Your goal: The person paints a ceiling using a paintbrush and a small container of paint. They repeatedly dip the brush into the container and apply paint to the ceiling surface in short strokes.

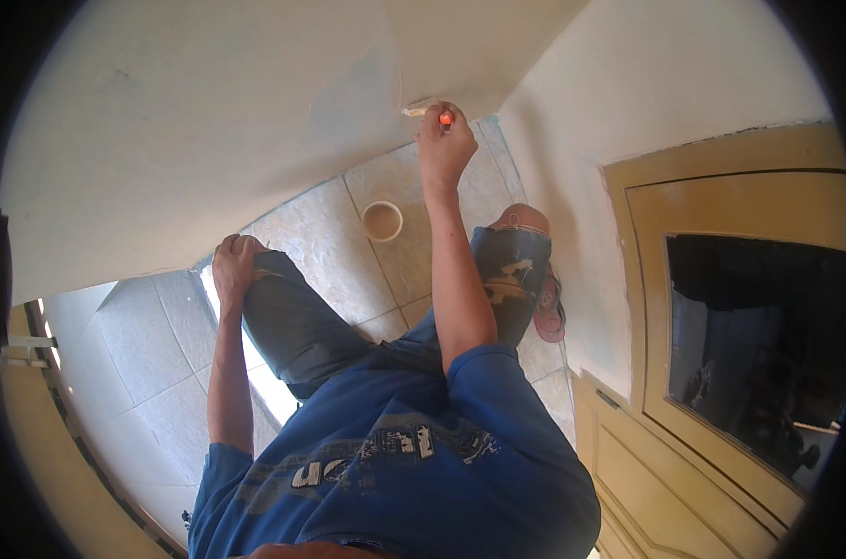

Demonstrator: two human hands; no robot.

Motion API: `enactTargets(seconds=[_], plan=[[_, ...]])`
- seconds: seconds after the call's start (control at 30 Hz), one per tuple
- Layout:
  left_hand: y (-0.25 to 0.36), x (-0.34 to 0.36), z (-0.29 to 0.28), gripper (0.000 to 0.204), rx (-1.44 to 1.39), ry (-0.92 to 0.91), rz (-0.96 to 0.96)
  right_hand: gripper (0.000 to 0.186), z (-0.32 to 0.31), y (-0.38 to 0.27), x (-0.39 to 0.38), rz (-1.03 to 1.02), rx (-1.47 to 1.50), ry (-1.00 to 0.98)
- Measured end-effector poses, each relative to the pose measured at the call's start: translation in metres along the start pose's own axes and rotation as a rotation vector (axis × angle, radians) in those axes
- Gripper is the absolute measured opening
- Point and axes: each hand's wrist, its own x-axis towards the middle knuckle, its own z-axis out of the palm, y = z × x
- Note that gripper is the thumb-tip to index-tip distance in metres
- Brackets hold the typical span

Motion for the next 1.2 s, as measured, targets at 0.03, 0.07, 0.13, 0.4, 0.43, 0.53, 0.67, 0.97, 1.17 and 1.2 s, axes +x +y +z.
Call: enactTargets(seconds=[0.03, 0.07, 0.13, 0.4, 0.43, 0.53, 0.67, 0.97, 1.17, 1.2], plan=[[0.0, 0.0, 0.0, 0.055, 0.01, -0.001, -0.001, 0.025, 0.001, -0.013, -0.002, -0.007, 0.014, -0.008], [0.0, 0.0, -0.001, 0.055, 0.011, -0.004, -0.006, 0.025, 0.002, -0.027, -0.003, -0.005, 0.014, -0.015], [0.001, 0.0, -0.001, 0.055, 0.005, -0.009, -0.013, 0.027, 0.003, -0.058, -0.002, -0.011, 0.011, -0.026], [-0.004, 0.003, 0.001, 0.056, 0.004, -0.013, -0.025, 0.026, 0.004, -0.166, 0.009, -0.167, 0.065, -0.02], [-0.003, 0.003, 0.001, 0.056, 0.004, -0.014, -0.03, 0.026, 0.004, -0.181, 0.01, -0.187, 0.057, -0.021], [-0.003, 0.003, 0.002, 0.057, -0.001, 0.0, -0.026, 0.031, 0.004, -0.217, 0.015, -0.244, 0.077, -0.049], [0.0, 0.002, 0.003, 0.057, 0.007, -0.008, -0.035, 0.032, 0.009, -0.259, 0.022, -0.3, 0.122, -0.084], [-0.002, 0.0, 0.001, 0.057, -0.012, -0.002, -0.049, 0.033, 0.01, -0.329, 0.01, -0.448, 0.049, -0.015], [-0.003, 0.002, 0.001, 0.057, 0.011, -0.011, -0.048, 0.034, 0.013, -0.351, 0.012, -0.586, 0.056, -0.016], [-0.004, 0.002, 0.0, 0.057, 0.014, -0.013, -0.052, 0.035, 0.014, -0.356, 0.011, -0.601, 0.044, -0.022]])
